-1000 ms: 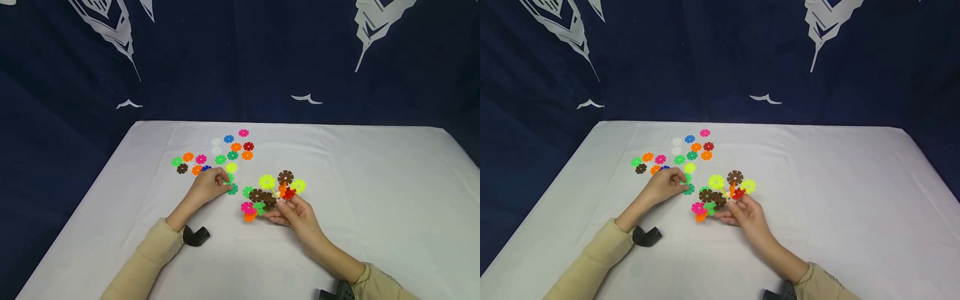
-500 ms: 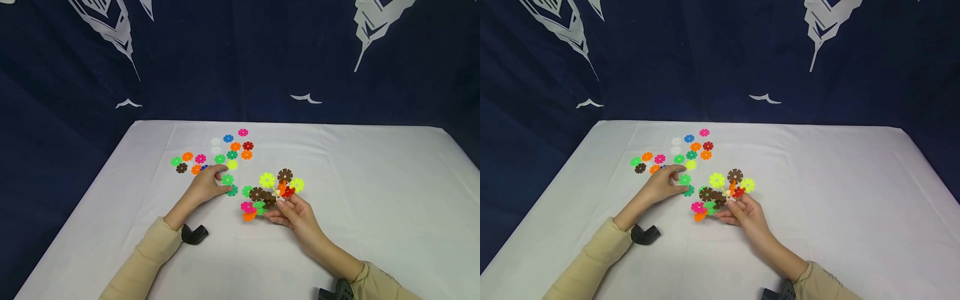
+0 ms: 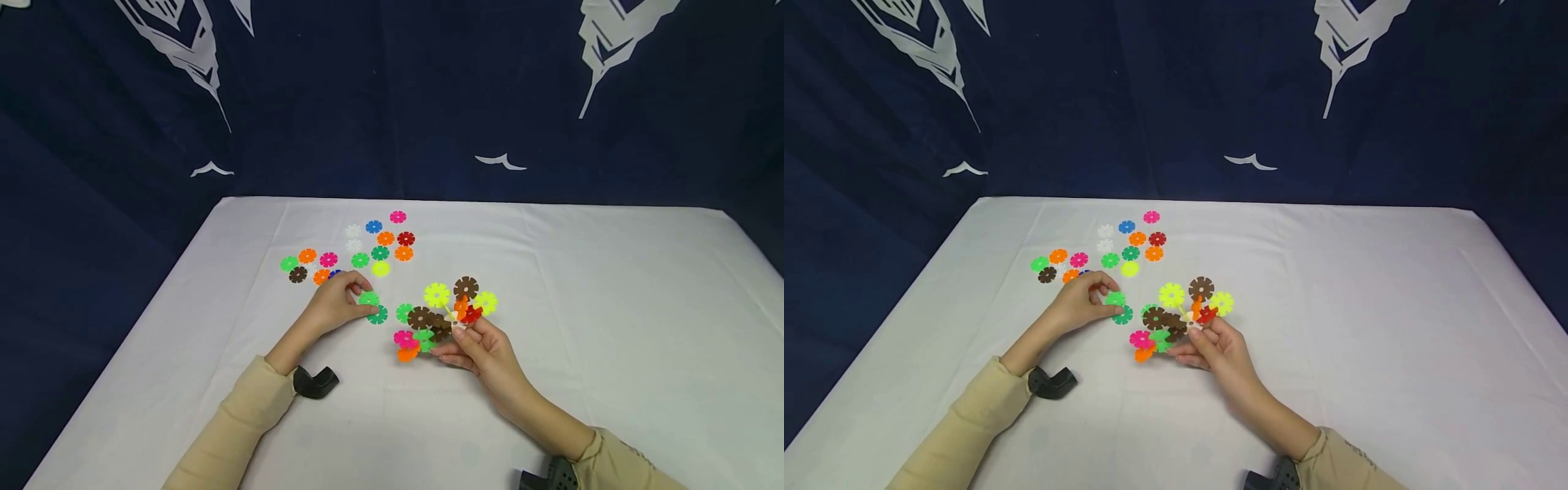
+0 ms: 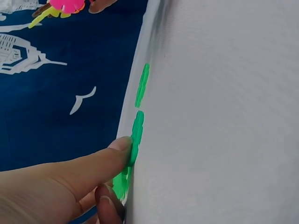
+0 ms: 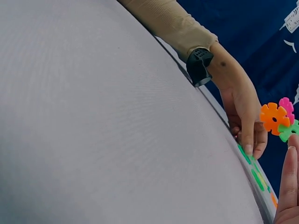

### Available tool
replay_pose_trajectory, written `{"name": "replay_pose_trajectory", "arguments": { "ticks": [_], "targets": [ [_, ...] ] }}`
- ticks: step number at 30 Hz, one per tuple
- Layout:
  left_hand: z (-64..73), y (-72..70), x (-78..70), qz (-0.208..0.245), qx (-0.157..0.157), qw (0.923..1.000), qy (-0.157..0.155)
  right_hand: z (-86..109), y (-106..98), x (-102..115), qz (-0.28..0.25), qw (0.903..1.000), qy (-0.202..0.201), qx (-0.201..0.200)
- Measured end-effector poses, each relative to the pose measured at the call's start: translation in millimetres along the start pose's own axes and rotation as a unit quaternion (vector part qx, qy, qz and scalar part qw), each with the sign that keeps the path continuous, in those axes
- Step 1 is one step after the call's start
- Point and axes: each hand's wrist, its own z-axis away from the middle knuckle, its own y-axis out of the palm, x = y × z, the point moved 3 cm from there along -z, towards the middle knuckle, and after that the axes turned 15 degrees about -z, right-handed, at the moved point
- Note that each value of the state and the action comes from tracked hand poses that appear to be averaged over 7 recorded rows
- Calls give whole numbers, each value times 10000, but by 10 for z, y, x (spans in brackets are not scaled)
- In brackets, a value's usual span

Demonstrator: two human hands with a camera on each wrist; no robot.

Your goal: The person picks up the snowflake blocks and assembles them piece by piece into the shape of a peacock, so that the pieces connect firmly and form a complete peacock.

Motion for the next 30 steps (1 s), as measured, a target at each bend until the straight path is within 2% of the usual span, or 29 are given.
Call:
{"name": "replay_pose_trajectory", "arguments": {
  "ticks": [7,9,10,11,12,13,14,16,18,19,21,24,26,30],
  "targets": [
    [6,16,62,568,54,9982,-200,5,-24,-10,-3,10000,39,-49],
    [26,15,55,1013,221,9941,-324,6,-35,-9,-2,10000,32,-54],
    [43,15,45,1377,369,9889,-416,7,-40,-7,-3,10000,26,-54],
    [63,16,26,1817,550,9803,-547,7,-45,-5,-2,10000,23,-52],
    [89,19,-3,2330,756,9671,-686,6,-50,-2,-2,10000,21,-53],
    [118,22,-42,2885,966,9490,-827,4,-54,1,4,10000,8,-47],
    [151,27,-94,3444,1175,9264,-972,1,-58,5,6,10000,-3,-36],
    [217,33,-210,4248,1560,8849,-1105,-6,-64,14,24,10000,-55,-20],
    [270,41,-326,4746,1821,8541,-1102,-13,-71,25,49,9999,-122,-7],
    [292,42,-377,4884,1903,8450,-1062,-18,-74,29,60,9999,-161,-2],
    [322,45,-450,5072,2021,8323,-958,-26,-80,37,89,9997,-225,13],
    [348,36,-504,5232,2120,8209,-858,-38,-86,44,126,9995,-292,8],
    [358,27,-523,5256,2161,8193,-760,-44,-86,48,177,9993,-325,1],
    [365,25,-554,5199,2150,8230,-780,-45,-79,58,327,9986,-413,-8]
  ]
}}
